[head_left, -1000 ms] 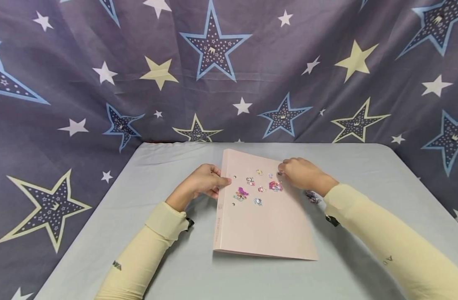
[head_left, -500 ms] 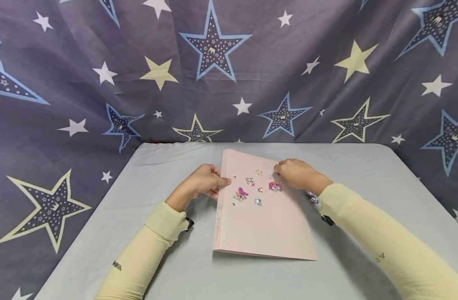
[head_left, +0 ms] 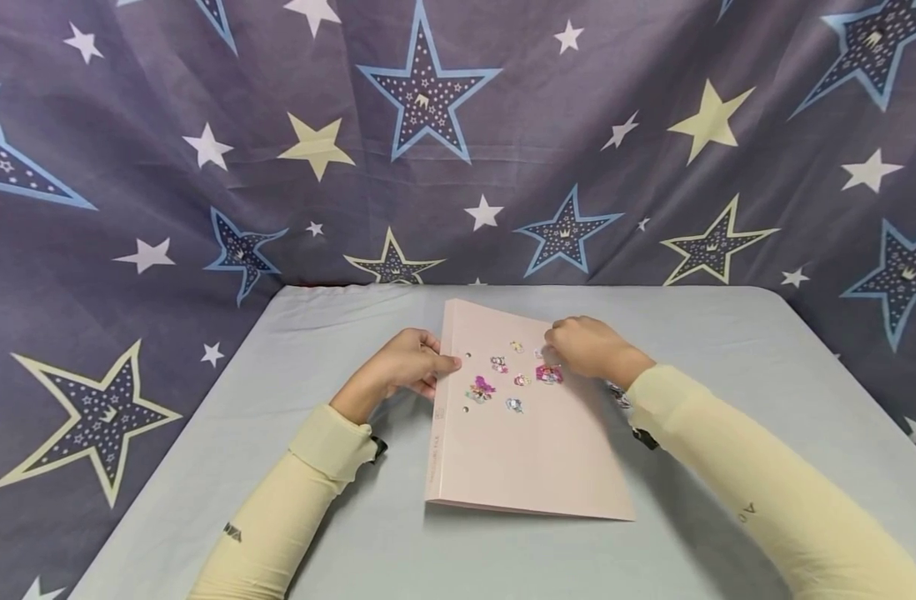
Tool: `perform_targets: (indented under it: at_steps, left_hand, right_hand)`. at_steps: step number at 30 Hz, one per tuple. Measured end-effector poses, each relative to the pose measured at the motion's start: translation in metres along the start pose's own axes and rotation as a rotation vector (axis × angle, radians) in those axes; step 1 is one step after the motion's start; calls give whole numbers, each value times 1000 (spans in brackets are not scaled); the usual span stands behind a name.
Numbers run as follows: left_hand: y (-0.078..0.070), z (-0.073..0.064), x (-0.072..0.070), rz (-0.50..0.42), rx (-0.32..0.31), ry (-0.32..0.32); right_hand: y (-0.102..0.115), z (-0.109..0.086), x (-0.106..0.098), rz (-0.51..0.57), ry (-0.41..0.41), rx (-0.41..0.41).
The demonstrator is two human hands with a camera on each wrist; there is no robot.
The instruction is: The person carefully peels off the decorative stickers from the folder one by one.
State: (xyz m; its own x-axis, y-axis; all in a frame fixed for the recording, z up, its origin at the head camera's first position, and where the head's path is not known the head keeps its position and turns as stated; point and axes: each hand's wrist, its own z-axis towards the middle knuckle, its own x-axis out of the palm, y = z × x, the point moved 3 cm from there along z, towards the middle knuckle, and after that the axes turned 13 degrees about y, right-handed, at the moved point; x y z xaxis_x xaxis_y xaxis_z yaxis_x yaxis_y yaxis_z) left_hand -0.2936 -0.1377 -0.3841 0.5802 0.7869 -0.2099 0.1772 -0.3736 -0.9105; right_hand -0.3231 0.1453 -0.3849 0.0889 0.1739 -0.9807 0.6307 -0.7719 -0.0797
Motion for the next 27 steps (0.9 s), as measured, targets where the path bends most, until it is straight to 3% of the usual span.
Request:
perform_targets:
  at_steps: [4,12,27]
  left_hand:
    - [-1,0,1,5,4,4]
    - [0,1,0,0,-4,-1]
    - [0,0,0,-9,-8,-6]
  right_hand:
    - [1,4,-1,48,40,66]
    - [0,14,-3,264,122,233]
    - [11,24,-5,166,160,293]
